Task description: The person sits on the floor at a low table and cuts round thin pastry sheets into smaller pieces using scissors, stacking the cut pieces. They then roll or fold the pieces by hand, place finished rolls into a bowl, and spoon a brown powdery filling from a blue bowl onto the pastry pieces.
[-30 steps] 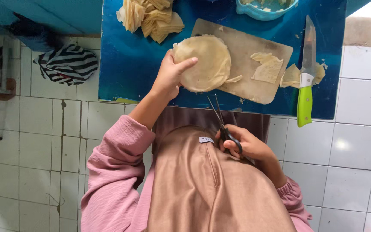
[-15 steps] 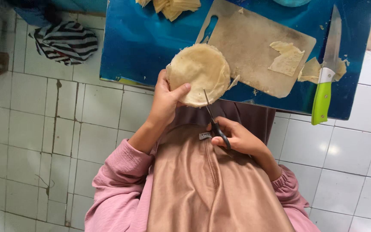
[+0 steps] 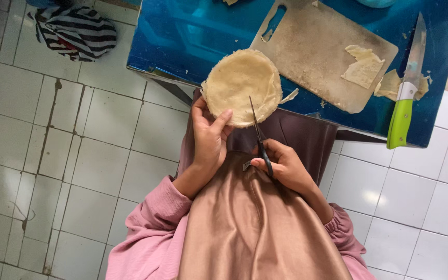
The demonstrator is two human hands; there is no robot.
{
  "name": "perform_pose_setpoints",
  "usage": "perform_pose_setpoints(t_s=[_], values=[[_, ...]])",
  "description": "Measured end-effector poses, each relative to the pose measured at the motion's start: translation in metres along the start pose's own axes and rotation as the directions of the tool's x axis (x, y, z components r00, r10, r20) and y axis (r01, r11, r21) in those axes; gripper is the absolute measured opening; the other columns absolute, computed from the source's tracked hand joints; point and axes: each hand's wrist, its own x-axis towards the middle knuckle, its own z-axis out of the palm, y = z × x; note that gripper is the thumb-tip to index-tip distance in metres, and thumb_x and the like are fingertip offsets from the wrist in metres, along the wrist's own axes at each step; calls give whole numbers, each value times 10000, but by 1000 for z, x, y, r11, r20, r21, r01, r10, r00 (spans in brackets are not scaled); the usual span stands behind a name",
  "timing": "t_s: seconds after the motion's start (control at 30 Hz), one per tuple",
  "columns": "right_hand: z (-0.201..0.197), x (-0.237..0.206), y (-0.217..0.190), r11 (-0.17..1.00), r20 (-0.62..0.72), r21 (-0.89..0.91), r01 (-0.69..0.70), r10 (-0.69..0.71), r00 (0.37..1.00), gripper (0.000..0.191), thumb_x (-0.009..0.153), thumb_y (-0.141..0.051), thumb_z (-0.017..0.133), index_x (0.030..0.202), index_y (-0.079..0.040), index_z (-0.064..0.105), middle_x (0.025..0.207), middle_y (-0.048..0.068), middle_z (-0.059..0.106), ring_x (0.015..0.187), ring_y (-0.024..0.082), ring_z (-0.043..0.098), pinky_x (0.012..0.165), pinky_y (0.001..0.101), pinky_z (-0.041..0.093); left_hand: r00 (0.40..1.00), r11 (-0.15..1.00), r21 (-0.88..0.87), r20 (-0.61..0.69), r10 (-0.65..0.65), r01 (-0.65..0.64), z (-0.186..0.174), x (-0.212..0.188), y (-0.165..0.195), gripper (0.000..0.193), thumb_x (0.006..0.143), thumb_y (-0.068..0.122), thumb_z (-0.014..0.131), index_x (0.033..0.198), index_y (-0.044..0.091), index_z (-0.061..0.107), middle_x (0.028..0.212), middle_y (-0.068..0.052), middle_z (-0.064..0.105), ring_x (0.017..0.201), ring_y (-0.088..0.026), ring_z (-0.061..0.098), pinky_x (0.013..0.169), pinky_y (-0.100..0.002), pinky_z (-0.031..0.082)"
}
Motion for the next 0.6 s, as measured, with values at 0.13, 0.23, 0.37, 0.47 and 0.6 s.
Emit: perform_pose_setpoints(t_s=[0.13, 0.23, 0.37, 0.47, 0.6], values=[[2, -4, -6, 993, -19, -120, 3, -6, 1000, 317, 891, -237, 785, 1078, -10, 667, 820, -16, 653, 724, 25, 576, 590, 203, 455, 935, 906, -231, 78, -346, 355, -17, 7, -5, 403, 963, 114, 714, 1329, 46, 561, 1213, -63, 672, 1095, -152, 655, 937, -318, 527], [4, -7, -7, 989, -41, -146, -9, 3, 999, 311, 894, -248, 785, 1071, -17, 674, 767, -22, 614, 655, 28, 518, 528, 212, 395, 881, 872, -132, 116, -460, 472, -23, 15, -14, 407, 947, 207, 749, 1312, 100, 603, 1163, -36, 685, 1014, -145, 644, 846, -303, 506], [11, -9, -7, 981, -75, -194, -3, -12, 997, 304, 894, -264, 776, 1062, -28, 683, 714, -28, 598, 599, 32, 492, 492, 220, 371, 932, 932, -119, 170, -320, 342, -17, 20, -22, 450, 896, 151, 776, 1297, 37, 607, 1189, -47, 699, 1086, -156, 674, 924, -316, 555], [14, -12, -9, 979, -90, -201, -29, 11, 996, 300, 888, -263, 771, 1058, -32, 684, 699, -20, 613, 583, 44, 510, 481, 225, 375, 948, 954, -51, 143, -285, 295, -14, 15, -23, 442, 881, 95, 776, 1289, 34, 615, 1185, -55, 704, 1077, -161, 686, 904, -308, 576], [13, -8, -10, 976, -74, -218, -23, 6, 997, 298, 874, -250, 782, 1048, -31, 678, 699, 3, 658, 610, 61, 603, 514, 219, 444, 947, 957, -45, 160, -278, 288, -16, 16, -21, 407, 878, 38, 772, 1258, -4, 634, 1169, -91, 720, 1053, -186, 714, 890, -314, 608]])
